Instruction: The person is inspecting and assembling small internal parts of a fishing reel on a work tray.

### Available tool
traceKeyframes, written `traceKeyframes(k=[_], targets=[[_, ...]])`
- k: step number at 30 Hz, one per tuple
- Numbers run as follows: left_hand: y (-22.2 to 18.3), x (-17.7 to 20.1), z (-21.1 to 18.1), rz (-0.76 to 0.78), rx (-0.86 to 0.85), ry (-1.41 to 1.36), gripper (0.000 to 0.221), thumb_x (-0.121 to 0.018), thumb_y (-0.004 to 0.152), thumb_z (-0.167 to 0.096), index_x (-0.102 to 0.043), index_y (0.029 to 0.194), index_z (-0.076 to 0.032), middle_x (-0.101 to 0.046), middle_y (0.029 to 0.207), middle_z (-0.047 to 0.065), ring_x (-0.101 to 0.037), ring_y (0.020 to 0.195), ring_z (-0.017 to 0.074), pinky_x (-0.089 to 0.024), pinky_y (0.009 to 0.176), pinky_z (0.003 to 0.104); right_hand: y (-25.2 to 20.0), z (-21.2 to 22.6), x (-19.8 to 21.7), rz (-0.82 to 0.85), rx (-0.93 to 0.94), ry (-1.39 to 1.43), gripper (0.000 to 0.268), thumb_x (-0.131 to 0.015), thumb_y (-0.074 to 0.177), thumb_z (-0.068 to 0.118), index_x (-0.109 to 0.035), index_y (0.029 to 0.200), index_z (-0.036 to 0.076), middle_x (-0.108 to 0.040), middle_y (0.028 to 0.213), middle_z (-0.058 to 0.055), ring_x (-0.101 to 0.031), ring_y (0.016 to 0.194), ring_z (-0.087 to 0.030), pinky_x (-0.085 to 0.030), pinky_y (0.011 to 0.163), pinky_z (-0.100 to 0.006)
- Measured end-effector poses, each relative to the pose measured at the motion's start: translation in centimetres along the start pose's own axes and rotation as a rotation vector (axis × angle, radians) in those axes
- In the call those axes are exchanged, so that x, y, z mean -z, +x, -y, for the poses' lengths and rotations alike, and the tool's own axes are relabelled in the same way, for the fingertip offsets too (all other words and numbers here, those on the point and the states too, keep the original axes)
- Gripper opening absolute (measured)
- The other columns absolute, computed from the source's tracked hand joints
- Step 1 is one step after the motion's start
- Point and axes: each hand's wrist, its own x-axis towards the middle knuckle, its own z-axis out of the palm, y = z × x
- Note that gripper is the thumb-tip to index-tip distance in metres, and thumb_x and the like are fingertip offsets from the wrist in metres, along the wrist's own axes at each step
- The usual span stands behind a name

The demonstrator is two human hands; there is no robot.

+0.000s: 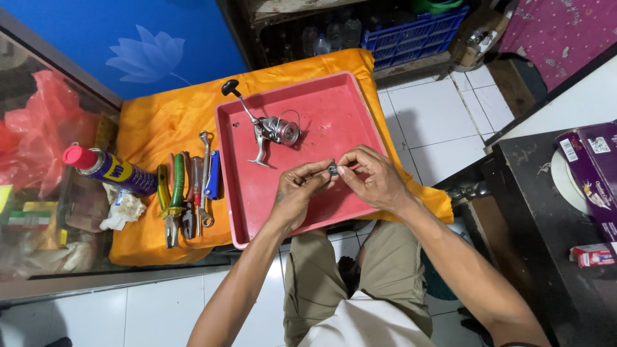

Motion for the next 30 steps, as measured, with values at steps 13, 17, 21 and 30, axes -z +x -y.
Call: traceKeyframes(k=[13, 17, 21, 30], targets=[[0.6, 1.4, 0.9, -0.005, -0.01, -0.021, 0.031, -0.071, 0.087, 0.007, -0.071, 0.118, 0.007, -0.077, 0.096, 0.02, -0.076, 0.09, 0.0245, -0.065, 0.085, 0.037, 0.6, 0.9, -0.3, 0.059, -0.001, -0.141, 0.006, -0.072, 0.092, 0.01, -0.071, 0.097, 0.008, -0.069, 0.087, -0.009, -0.073, 0.087, -0.028, -0.064, 0.065, -0.035], [0.7, 1.2, 0.7, -0.022, 0.006, -0.019, 0.028, -0.075, 0.088, -0.001, -0.073, 0.115, 0.004, -0.077, 0.096, 0.019, -0.076, 0.089, 0.0238, -0.065, 0.085, 0.037, 1.0, 1.7, -0.2, 0.088, 0.015, -0.166, 0.006, -0.07, 0.092, 0.011, -0.071, 0.097, 0.008, -0.069, 0.086, -0.009, -0.073, 0.086, -0.028, -0.064, 0.066, -0.035], [0.8, 0.9, 0.7, -0.059, 0.004, -0.015, 0.028, -0.081, 0.085, -0.004, -0.075, 0.112, 0.003, -0.077, 0.093, 0.019, -0.077, 0.086, 0.0242, -0.065, 0.082, 0.037, 1.0, 1.7, -0.2, 0.098, 0.027, -0.187, 0.006, -0.07, 0.093, 0.013, -0.072, 0.097, 0.009, -0.07, 0.086, -0.007, -0.074, 0.086, -0.026, -0.064, 0.068, -0.034], [0.6, 0.6, -0.1, -0.076, -0.03, 0.024, 0.026, -0.081, 0.084, -0.002, -0.075, 0.109, 0.003, -0.077, 0.089, 0.016, -0.077, 0.084, 0.0229, -0.065, 0.075, 0.032, 1.3, 2.3, -0.1, 0.094, 0.02, -0.197, 0.006, -0.071, 0.092, 0.012, -0.07, 0.096, 0.008, -0.069, 0.085, -0.009, -0.074, 0.084, -0.026, -0.064, 0.067, -0.034]])
